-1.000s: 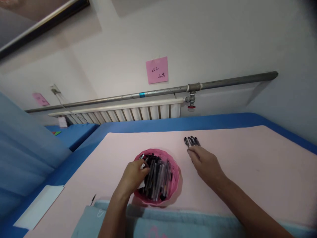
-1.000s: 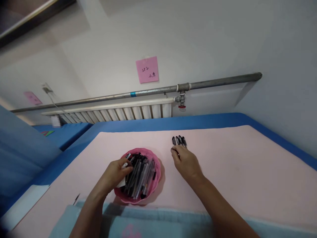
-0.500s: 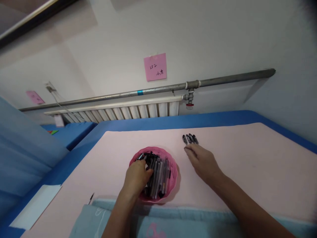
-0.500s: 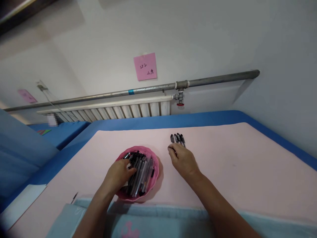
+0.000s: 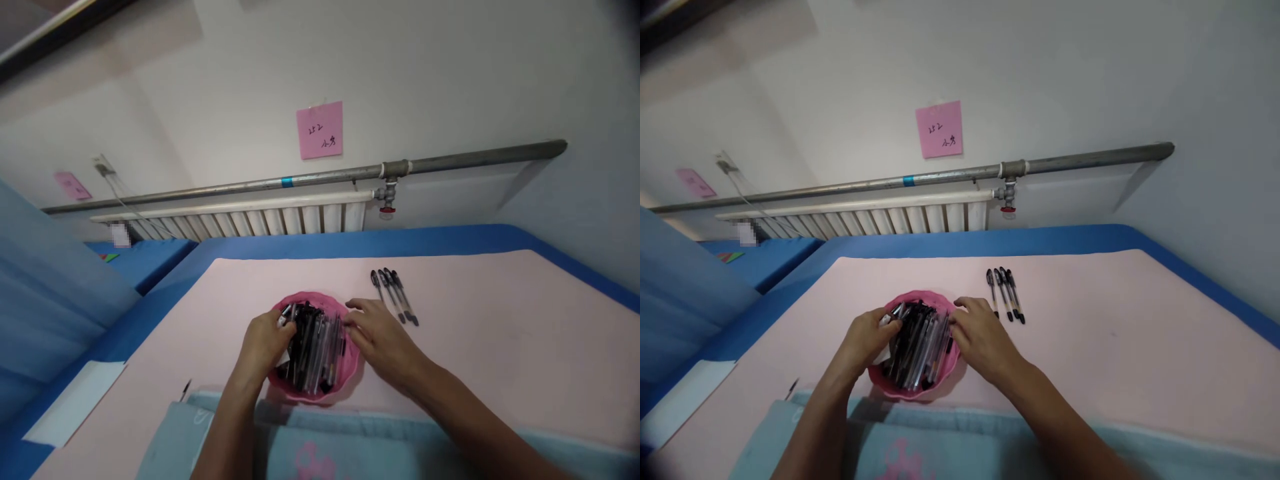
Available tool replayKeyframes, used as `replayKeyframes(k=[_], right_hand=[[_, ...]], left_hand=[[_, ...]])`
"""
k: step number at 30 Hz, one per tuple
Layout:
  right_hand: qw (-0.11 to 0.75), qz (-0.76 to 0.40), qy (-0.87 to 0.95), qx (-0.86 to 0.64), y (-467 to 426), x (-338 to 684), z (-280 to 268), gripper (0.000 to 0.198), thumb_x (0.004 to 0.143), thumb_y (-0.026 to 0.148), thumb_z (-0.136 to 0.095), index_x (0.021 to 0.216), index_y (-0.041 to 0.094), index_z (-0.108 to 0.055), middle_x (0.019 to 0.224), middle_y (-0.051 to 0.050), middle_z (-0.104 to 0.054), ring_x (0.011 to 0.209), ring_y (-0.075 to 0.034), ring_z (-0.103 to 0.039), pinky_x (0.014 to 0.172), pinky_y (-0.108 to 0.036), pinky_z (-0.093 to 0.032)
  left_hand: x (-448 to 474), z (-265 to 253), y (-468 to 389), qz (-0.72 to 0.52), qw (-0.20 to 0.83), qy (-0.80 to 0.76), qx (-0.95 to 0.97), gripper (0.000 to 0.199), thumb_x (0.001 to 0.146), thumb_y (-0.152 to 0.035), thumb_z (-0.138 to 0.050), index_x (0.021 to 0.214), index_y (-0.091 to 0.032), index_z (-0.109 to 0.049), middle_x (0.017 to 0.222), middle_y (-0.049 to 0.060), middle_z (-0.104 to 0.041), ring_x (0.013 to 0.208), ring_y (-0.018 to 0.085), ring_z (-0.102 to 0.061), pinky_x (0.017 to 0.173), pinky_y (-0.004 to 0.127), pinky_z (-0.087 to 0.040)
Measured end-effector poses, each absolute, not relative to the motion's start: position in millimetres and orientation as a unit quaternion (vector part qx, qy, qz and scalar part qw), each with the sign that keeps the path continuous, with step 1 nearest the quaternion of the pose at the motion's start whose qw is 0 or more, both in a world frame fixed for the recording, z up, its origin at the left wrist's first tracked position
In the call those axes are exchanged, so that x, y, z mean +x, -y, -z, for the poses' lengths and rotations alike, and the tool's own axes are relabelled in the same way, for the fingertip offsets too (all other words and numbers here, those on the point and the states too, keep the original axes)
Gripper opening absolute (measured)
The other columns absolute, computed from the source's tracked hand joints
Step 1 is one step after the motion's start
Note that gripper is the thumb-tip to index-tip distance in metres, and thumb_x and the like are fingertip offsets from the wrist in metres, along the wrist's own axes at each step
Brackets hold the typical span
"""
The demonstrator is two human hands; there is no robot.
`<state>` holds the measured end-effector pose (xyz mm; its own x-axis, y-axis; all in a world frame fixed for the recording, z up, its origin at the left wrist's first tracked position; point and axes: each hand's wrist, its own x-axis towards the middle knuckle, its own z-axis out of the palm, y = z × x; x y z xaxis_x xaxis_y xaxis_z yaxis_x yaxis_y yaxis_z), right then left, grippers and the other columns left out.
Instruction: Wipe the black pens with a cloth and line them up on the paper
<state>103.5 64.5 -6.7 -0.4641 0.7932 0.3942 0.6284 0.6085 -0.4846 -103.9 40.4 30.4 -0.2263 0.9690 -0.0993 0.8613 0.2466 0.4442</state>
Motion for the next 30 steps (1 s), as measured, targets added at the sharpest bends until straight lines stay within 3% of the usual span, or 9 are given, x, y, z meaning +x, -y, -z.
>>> replayKeyframes(k=[7,10,15,21,27,30], right_hand=[[0.248,-0.157,0.845,-0.448,-59.8,98.4,7.1,0.021,0.084,0.017,-0.047,0.090,0.022,-0.066,0.115,-0.009,-0.055,0.104,-0.026,-0.049,0.084,-0.041,-0.043],[0.240,-0.166,0.843,-0.451,-59.6,95.6,6.3,0.020,0.084,0.020,-0.047,0.088,0.022,-0.066,0.106,-0.008,-0.057,0.096,-0.023,-0.052,0.082,-0.039,-0.043],[0.226,-0.175,0.823,-0.492,-59.8,84.8,13.1,0.022,0.084,0.025,-0.048,0.068,0.018,-0.062,0.090,-0.008,-0.057,0.085,-0.022,-0.052,0.077,-0.037,-0.042],[0.199,-0.180,0.800,-0.536,-65.0,76.3,24.3,0.018,0.077,0.035,-0.055,0.071,0.019,-0.062,0.086,-0.008,-0.058,0.083,-0.025,-0.052,0.072,-0.039,-0.043],[0.237,-0.245,0.761,-0.553,-68.1,73.1,18.4,0.016,0.071,0.019,-0.053,0.056,0.019,-0.059,0.079,-0.006,-0.060,0.077,-0.021,-0.056,0.068,-0.034,-0.044],[0.276,-0.278,0.738,-0.550,-68.4,75.3,13.9,0.018,0.073,0.019,-0.049,0.060,0.020,-0.062,0.092,-0.007,-0.063,0.087,-0.022,-0.059,0.072,-0.033,-0.045]], left_hand=[[-107.2,-26.4,-40.7,-0.149,0.180,-0.762,0.605,0.031,0.074,-0.028,-0.045,0.090,-0.015,-0.068,0.083,0.012,-0.070,0.077,0.023,-0.062,0.066,0.028,-0.039],[-106.1,-25.5,-40.4,-0.156,0.179,-0.761,0.604,0.028,0.074,-0.029,-0.046,0.086,-0.016,-0.068,0.082,0.011,-0.070,0.076,0.022,-0.061,0.065,0.028,-0.038],[-102.5,-24.1,-40.9,-0.159,0.178,-0.766,0.597,0.022,0.074,-0.030,-0.049,0.078,-0.017,-0.067,0.076,0.009,-0.069,0.072,0.021,-0.060,0.061,0.027,-0.036],[-99.4,-22.8,-40.7,-0.149,0.176,-0.758,0.609,0.024,0.074,-0.028,-0.047,0.080,-0.016,-0.067,0.078,0.010,-0.069,0.072,0.021,-0.060,0.061,0.028,-0.036],[-98.8,-22.8,-39.6,-0.161,0.174,-0.757,0.609,0.021,0.074,-0.026,-0.048,0.078,-0.017,-0.067,0.077,0.009,-0.069,0.072,0.020,-0.060,0.061,0.027,-0.037],[-99.7,-24.1,-40.0,-0.161,0.180,-0.760,0.603,0.020,0.074,-0.027,-0.049,0.075,-0.017,-0.066,0.075,0.008,-0.069,0.071,0.019,-0.060,0.061,0.027,-0.036]])
